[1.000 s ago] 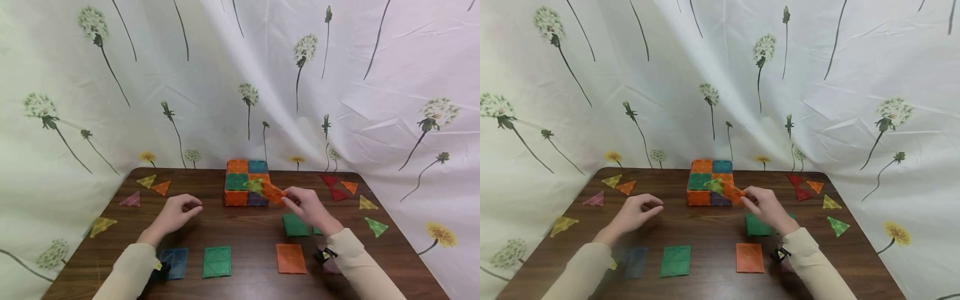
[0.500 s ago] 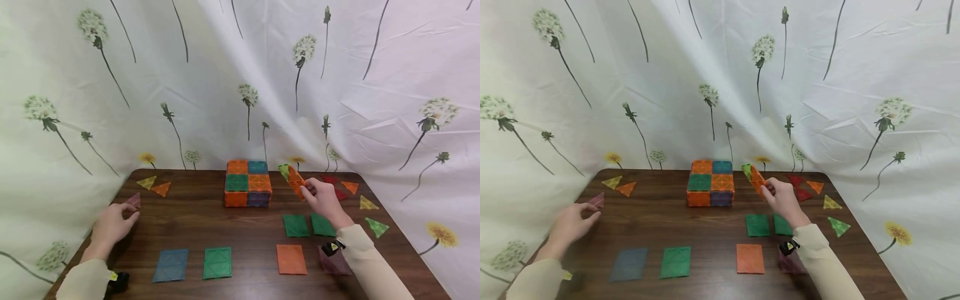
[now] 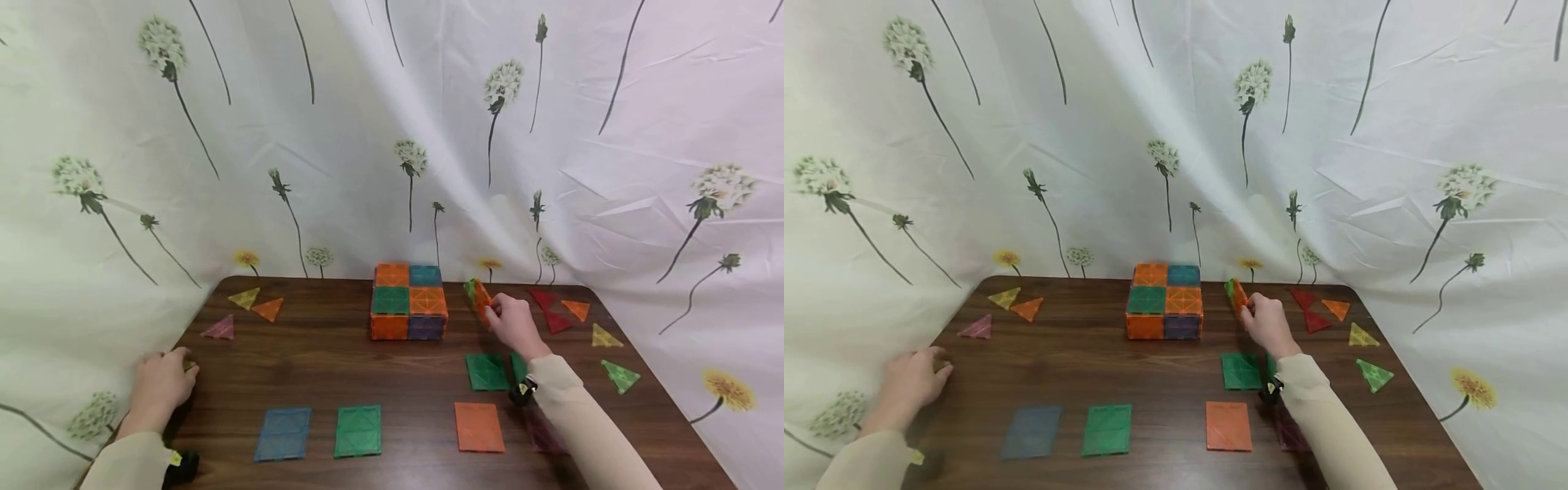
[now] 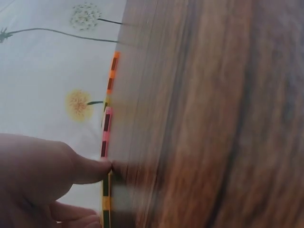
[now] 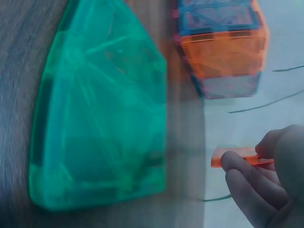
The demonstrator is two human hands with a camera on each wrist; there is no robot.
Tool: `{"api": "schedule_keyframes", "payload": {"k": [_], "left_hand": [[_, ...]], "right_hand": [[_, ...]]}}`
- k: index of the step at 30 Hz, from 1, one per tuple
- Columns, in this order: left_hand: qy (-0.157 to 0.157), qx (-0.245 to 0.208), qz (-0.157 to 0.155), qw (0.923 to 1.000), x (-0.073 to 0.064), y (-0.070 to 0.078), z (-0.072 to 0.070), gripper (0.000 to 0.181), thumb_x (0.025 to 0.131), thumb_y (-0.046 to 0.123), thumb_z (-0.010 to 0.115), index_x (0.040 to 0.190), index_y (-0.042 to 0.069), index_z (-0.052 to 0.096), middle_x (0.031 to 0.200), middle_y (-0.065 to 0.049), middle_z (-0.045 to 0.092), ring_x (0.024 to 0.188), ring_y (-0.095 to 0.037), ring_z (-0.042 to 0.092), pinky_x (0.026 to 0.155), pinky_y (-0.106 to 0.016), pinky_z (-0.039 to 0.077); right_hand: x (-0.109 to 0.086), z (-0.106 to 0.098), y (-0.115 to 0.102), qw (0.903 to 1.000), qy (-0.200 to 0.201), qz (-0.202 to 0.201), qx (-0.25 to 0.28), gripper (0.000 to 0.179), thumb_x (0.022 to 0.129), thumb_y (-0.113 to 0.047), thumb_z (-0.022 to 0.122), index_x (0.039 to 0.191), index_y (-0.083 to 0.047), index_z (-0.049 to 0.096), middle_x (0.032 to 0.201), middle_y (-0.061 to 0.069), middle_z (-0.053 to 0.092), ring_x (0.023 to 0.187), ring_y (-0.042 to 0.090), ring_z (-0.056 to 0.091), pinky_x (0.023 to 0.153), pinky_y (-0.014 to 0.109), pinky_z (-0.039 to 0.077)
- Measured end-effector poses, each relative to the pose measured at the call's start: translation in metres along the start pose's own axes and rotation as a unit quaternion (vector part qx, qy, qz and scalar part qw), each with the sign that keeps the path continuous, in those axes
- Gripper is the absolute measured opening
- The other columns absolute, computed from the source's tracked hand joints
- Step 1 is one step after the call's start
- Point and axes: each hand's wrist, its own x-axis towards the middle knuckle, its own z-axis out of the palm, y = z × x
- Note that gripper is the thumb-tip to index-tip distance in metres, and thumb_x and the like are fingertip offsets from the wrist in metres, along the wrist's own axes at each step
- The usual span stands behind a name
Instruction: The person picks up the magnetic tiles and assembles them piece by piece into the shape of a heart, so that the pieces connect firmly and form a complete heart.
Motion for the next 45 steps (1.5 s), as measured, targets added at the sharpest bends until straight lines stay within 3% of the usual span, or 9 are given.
{"api": "schedule_keyframes", "payload": {"k": [7, 15, 20, 28, 32, 37, 42, 45], "left_hand": [[0.009, -0.003, 0.012, 0.9999, -0.002, -0.002, -0.004, 0.034, 0.091, 0.003, 0.075, 0.111, -0.020, 0.063, 0.101, -0.040, 0.066, 0.094, -0.060, 0.061, 0.084, -0.067, 0.047], [-0.002, -0.014, 0.000, 0.9999, -0.005, -0.006, -0.006, 0.040, 0.092, 0.010, 0.077, 0.115, -0.020, 0.064, 0.104, -0.040, 0.065, 0.096, -0.059, 0.060, 0.087, -0.067, 0.048], [-0.016, -0.026, -0.012, 0.9995, -0.005, -0.007, -0.003, 0.040, 0.094, 0.012, 0.076, 0.114, -0.019, 0.062, 0.102, -0.039, 0.065, 0.096, -0.059, 0.059, 0.086, -0.066, 0.048], [-0.008, -0.037, -0.019, 0.9991, -0.008, -0.007, 0.000, 0.041, 0.094, 0.014, 0.077, 0.116, -0.016, 0.061, 0.107, -0.041, 0.063, 0.097, -0.060, 0.058, 0.085, -0.066, 0.047], [0.009, -0.067, -0.023, 0.9974, -0.012, -0.005, 0.001, 0.051, 0.091, 0.015, 0.082, 0.125, -0.014, 0.058, 0.119, -0.044, 0.055, 0.107, -0.061, 0.053, 0.089, -0.069, 0.045], [0.064, -0.111, 0.019, 0.9916, -0.016, -0.002, 0.006, 0.064, 0.081, 0.013, 0.091, 0.131, -0.009, 0.059, 0.118, -0.036, 0.054, 0.100, -0.051, 0.055, 0.081, -0.064, 0.047], [0.121, -0.131, 0.085, 0.9803, -0.020, 0.006, 0.007, 0.047, 0.077, 0.004, 0.091, 0.118, -0.003, 0.070, 0.099, -0.018, 0.064, 0.077, -0.029, 0.063, 0.066, -0.047, 0.051], [0.137, -0.151, 0.120, 0.9717, -0.021, 0.017, 0.004, 0.039, 0.078, 0.003, 0.091, 0.112, 0.001, 0.073, 0.093, -0.011, 0.070, 0.072, -0.022, 0.067, 0.061, -0.036, 0.053]], "right_hand": [[0.006, 0.021, 0.002, 0.9982, 0.001, 0.017, -0.058, 0.016, 0.097, -0.010, 0.070, 0.083, -0.003, 0.065, 0.069, 0.007, 0.067, 0.056, 0.016, 0.060, 0.055, 0.034, 0.053], [0.013, 0.033, -0.006, 0.9968, -0.044, 0.066, -0.001, 0.014, 0.101, -0.014, 0.068, 0.097, 0.000, 0.066, 0.072, 0.007, 0.069, 0.054, 0.012, 0.066, 0.053, 0.028, 0.055], [0.016, 0.037, -0.006, 0.9951, -0.061, 0.077, -0.003, 0.017, 0.102, -0.016, 0.068, 0.101, 0.001, 0.067, 0.070, 0.005, 0.067, 0.054, 0.011, 0.064, 0.052, 0.028, 0.053], [0.016, 0.040, -0.003, 0.9953, -0.063, 0.073, -0.006, 0.018, 0.103, -0.017, 0.067, 0.101, 0.001, 0.067, 0.065, 0.002, 0.067, 0.054, 0.011, 0.064, 0.052, 0.029, 0.053], [0.014, 0.038, -0.002, 0.9957, -0.065, 0.066, -0.008, 0.021, 0.103, -0.019, 0.066, 0.105, 0.002, 0.068, 0.066, 0.001, 0.068, 0.054, 0.011, 0.064, 0.052, 0.029, 0.052], [0.009, 0.034, -0.002, 0.9953, -0.070, 0.067, -0.005, 0.028, 0.103, -0.025, 0.068, 0.109, 0.002, 0.068, 0.071, 0.002, 0.071, 0.057, 0.009, 0.066, 0.056, 0.030, 0.055], [0.000, 0.024, -0.001, 0.9955, -0.074, 0.060, 0.000, 0.035, 0.103, -0.033, 0.070, 0.110, 0.001, 0.069, 0.080, 0.004, 0.075, 0.063, 0.011, 0.068, 0.064, 0.034, 0.058], [-0.005, 0.016, 0.001, 0.9957, -0.074, 0.055, -0.009, 0.040, 0.103, -0.037, 0.069, 0.113, 0.001, 0.069, 0.086, 0.008, 0.076, 0.068, 0.015, 0.068, 0.066, 0.038, 0.059]]}}
